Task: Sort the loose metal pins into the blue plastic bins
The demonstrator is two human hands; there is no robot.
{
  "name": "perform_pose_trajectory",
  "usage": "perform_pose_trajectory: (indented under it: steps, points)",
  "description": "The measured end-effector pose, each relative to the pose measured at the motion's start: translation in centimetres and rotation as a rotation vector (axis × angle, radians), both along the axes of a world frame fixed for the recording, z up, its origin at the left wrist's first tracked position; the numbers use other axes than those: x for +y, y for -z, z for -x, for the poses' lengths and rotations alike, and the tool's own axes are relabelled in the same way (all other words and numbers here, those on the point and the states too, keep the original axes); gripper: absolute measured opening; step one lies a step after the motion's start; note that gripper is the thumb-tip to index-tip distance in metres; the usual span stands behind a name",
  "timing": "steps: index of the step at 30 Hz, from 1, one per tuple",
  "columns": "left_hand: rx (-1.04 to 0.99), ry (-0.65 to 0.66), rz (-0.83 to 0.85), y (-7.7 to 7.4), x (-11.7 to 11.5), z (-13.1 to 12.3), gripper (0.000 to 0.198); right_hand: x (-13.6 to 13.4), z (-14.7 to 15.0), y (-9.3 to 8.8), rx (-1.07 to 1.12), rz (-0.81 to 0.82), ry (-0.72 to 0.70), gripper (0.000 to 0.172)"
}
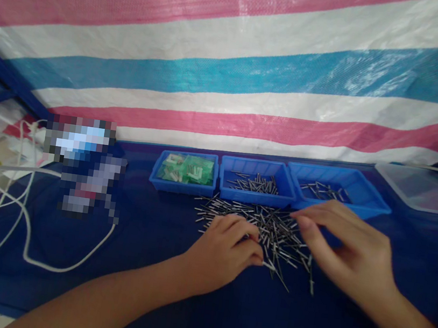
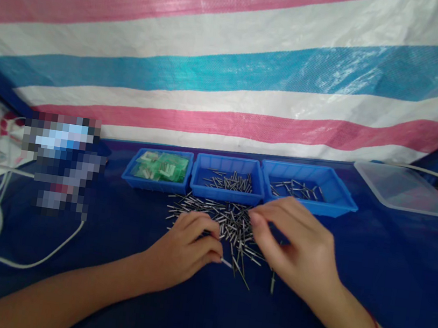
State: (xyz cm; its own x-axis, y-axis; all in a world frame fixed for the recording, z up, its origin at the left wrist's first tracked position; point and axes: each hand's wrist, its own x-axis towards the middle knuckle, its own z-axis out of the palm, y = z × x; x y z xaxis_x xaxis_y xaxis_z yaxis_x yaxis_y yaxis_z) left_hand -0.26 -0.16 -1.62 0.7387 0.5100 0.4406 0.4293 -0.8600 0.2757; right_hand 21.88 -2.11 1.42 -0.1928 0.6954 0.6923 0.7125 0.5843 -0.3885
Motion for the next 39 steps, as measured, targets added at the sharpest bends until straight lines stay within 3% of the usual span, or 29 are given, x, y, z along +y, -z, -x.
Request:
perform_pose_trajectory:
  steps: [2, 5, 12, 17, 22, 33, 39]
  points:
    - [-0.052, -0.084, 0.06, -0.3, 0.5, 0.1, 0.018, -0.6, 1.3, 0.7, -0.017, 0.06, -0.139, 0.011]
    - [-0.073, -0.141, 0.097, -0.5, 1.0, 0.4, 0.017, -1.1, 2.6, 1.8, -0.042, 0.18, -0.202, 0.015]
    - [-0.225, -0.138, 0.2, -0.9, 0.7, 0.2, 0.013, -1.0, 2.9, 2.9, -0.008, 0.345, -0.141, 0.013]
    - [-0.414, -0.143, 0.421, -1.0, 0.5, 0.1, 0.011, -0.9, 3.1, 2.9, 0.026, 0.43, -0.148, 0.013]
    - [-0.44, -0.208, 0.6, -1.1, 0.5, 0.0, 0.014, -1.1, 3.3, 2.6, 0.086, 0.507, -0.116, 0.012]
    - [-0.448, -0.105, 0.58, -1.1, 0.3, 0.2, 0.013, -1.0, 3.4, 2.5, 0.149, 0.516, -0.252, 0.011]
    - [-0.459, -0.092, 0.463, -1.2, 0.6, 0.2, 0.009, -0.8, 2.8, 2.5, 0.164, 0.392, -0.174, 0.008]
